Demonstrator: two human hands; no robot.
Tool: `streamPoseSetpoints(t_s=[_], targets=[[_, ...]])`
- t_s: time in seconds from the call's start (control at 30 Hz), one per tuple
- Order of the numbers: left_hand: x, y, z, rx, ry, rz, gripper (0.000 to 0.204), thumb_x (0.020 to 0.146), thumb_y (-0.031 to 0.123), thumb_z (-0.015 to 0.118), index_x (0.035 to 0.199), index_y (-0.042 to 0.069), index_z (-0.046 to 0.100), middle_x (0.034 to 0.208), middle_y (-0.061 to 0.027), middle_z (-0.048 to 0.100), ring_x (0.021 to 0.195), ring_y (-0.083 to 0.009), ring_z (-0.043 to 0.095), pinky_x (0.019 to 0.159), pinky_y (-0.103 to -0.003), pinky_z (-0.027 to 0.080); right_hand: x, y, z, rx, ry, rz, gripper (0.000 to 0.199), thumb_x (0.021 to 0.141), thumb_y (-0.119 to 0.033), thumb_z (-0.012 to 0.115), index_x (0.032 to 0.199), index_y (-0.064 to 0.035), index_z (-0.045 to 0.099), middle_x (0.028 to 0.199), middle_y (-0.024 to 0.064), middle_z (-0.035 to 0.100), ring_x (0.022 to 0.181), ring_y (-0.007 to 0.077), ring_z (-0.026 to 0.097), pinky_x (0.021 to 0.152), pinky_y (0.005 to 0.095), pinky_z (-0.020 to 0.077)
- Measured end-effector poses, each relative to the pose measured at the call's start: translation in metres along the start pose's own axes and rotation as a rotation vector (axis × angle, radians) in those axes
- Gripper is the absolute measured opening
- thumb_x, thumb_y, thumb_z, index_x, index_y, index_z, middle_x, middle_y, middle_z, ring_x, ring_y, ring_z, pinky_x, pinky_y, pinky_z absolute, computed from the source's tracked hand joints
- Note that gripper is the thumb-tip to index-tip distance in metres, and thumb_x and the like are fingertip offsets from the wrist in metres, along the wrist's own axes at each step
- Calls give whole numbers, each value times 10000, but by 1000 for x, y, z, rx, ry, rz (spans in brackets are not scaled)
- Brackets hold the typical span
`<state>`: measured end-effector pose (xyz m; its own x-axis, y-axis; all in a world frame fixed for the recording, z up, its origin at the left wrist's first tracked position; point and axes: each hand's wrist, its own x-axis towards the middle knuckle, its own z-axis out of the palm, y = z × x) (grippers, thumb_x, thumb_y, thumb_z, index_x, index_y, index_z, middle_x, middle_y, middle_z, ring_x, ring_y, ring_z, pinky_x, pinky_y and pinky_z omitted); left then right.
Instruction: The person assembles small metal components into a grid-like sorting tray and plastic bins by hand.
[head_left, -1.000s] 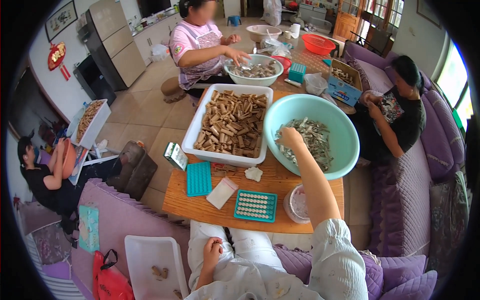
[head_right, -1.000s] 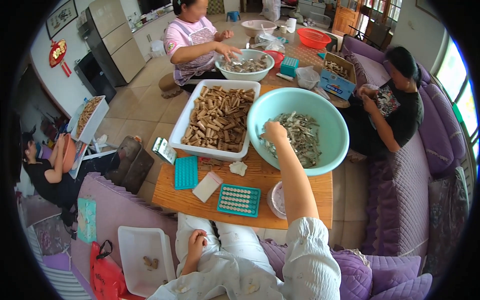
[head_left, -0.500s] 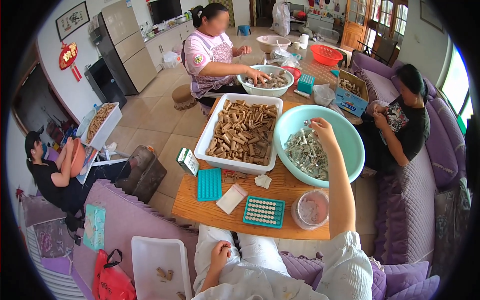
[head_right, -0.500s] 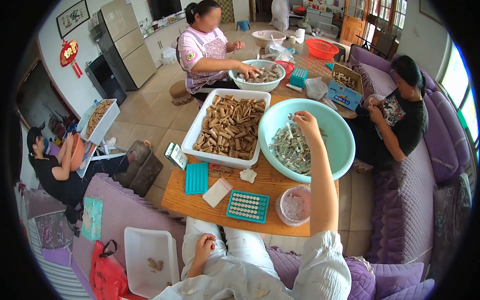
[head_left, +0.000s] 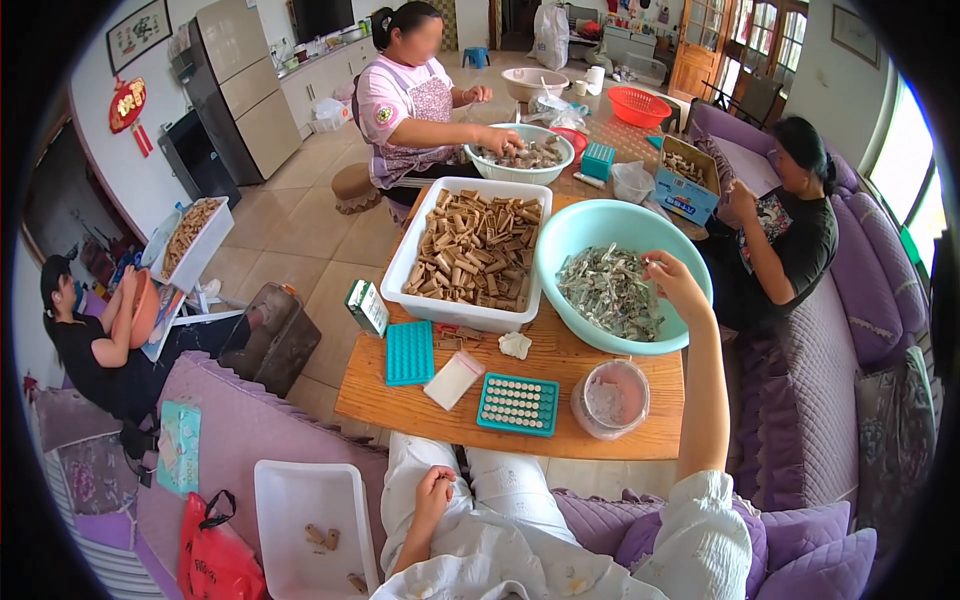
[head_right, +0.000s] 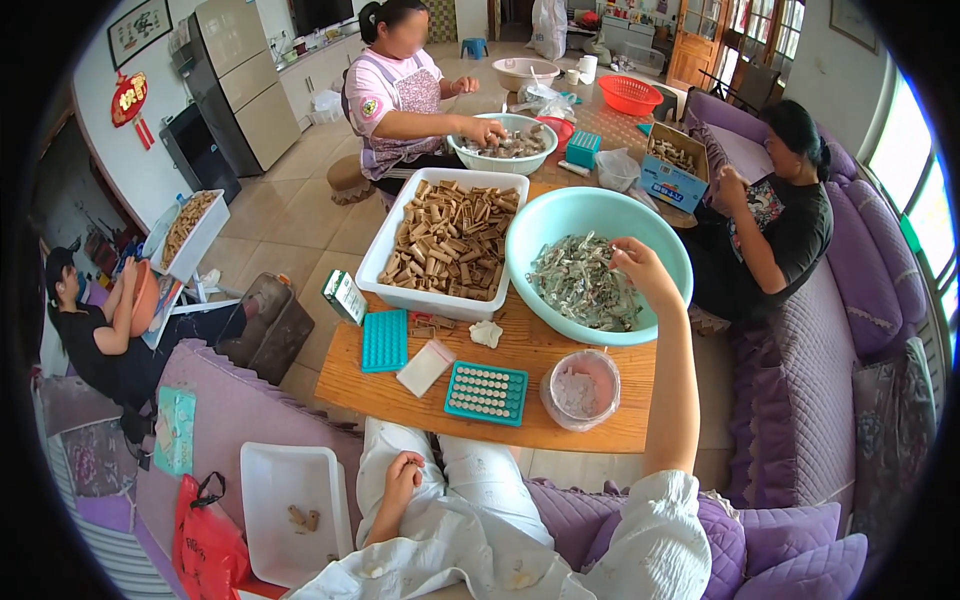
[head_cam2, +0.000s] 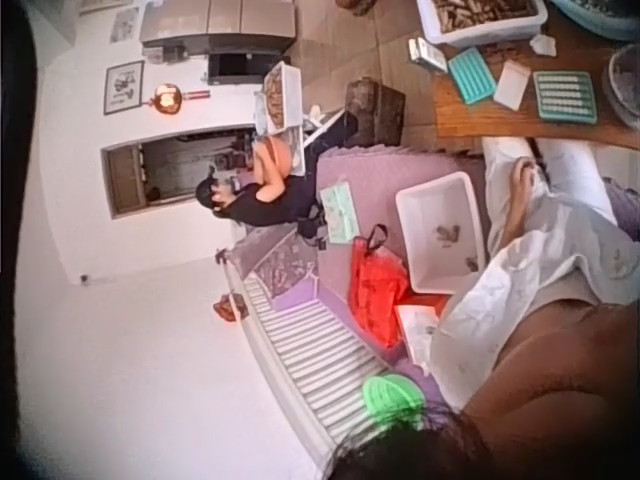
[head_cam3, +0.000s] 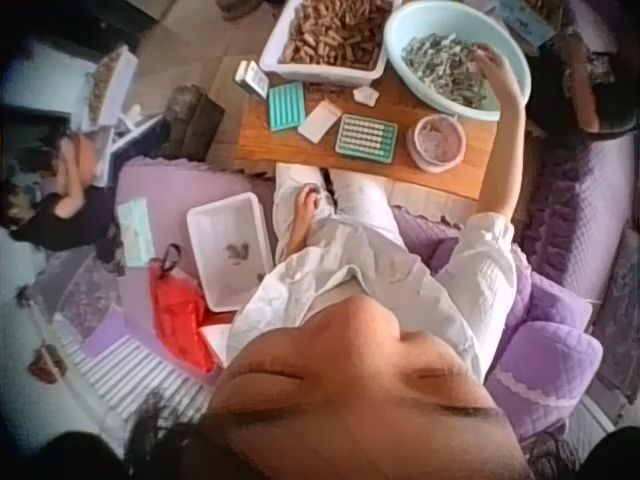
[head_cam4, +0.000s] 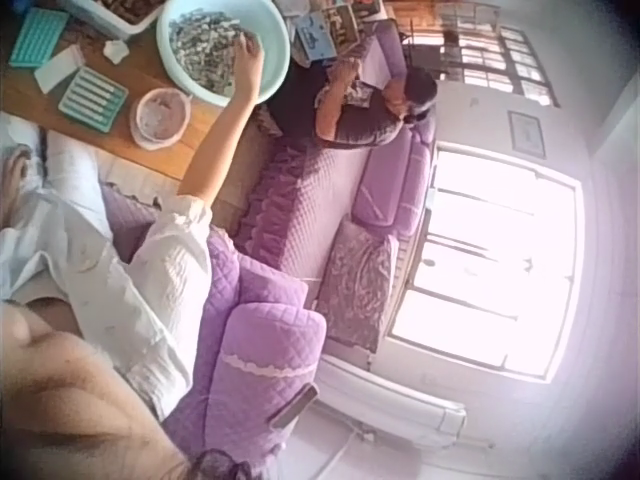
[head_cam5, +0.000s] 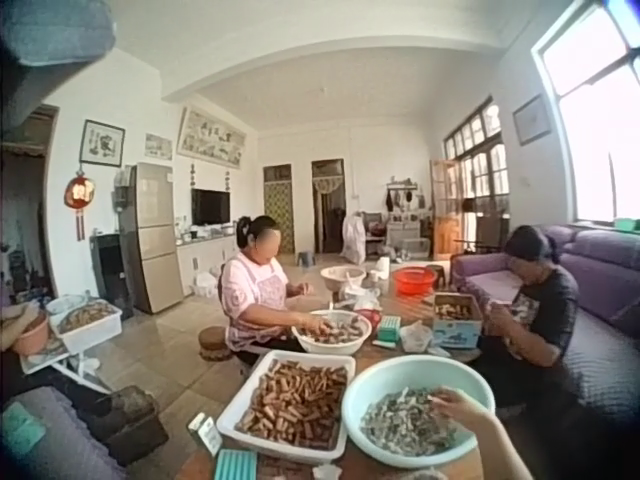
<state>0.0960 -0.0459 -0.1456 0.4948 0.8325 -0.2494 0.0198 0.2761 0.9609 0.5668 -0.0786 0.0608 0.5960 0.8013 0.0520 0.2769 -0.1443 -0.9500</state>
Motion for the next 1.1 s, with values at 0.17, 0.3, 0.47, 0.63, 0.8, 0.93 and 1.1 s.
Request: streamPoseSetpoints(t_s=[0.17,0.3,0.47,0.63,0.8,0.93,1.1], targets=[[-14,38,15,-159,-83,145,209,771,128,353,876,9,490,616,1,414,470,-56,337,423,-195,273,-50,-38,54,96,-74,-160,170,884,-131,440,966,-26,545,767,-7,534,700,51,476,632,184,376],[-24,84,37,28,-140,311,144,727,96,457,840,14,495,567,36,398,468,-41,309,440,-201,270,-102,-64,119,206,-138,-17,146,864,-129,480,895,-18,570,764,5,548,619,55,468,527,194,413],[-34,107,50,229,-77,688,251,710,170,680,830,31,510,523,18,479,441,-20,352,390,-187,267,-179,-41,198,367,-379,-101,127,837,-94,534,888,3,598,819,43,605,725,75,538,635,206,442],[-39,97,47,137,111,626,272,718,70,672,952,14,545,702,-35,601,460,-3,374,392,-162,273,-244,-17,247,628,-298,163,149,853,-55,499,963,35,544,902,66,595,800,110,553,706,226,446],[-38,99,31,175,-29,478,247,725,56,657,950,13,565,756,-37,610,465,2,370,395,-154,263,-253,-16,251,682,-251,260,140,859,-49,479,958,9,559,874,41,600,638,38,479,530,165,371],[-35,112,21,219,-120,338,216,722,46,651,926,13,588,781,-47,617,500,-38,461,429,-174,333,-254,-4,252,648,-316,313,158,854,-48,497,976,33,557,809,25,583,665,38,486,566,168,397],[-32,105,12,345,-138,476,172,726,70,652,884,21,606,749,-83,618,656,-167,594,582,-245,452,-264,3,255,551,-387,363,165,848,-84,528,972,18,567,755,-19,557,589,13,410,485,156,332]])
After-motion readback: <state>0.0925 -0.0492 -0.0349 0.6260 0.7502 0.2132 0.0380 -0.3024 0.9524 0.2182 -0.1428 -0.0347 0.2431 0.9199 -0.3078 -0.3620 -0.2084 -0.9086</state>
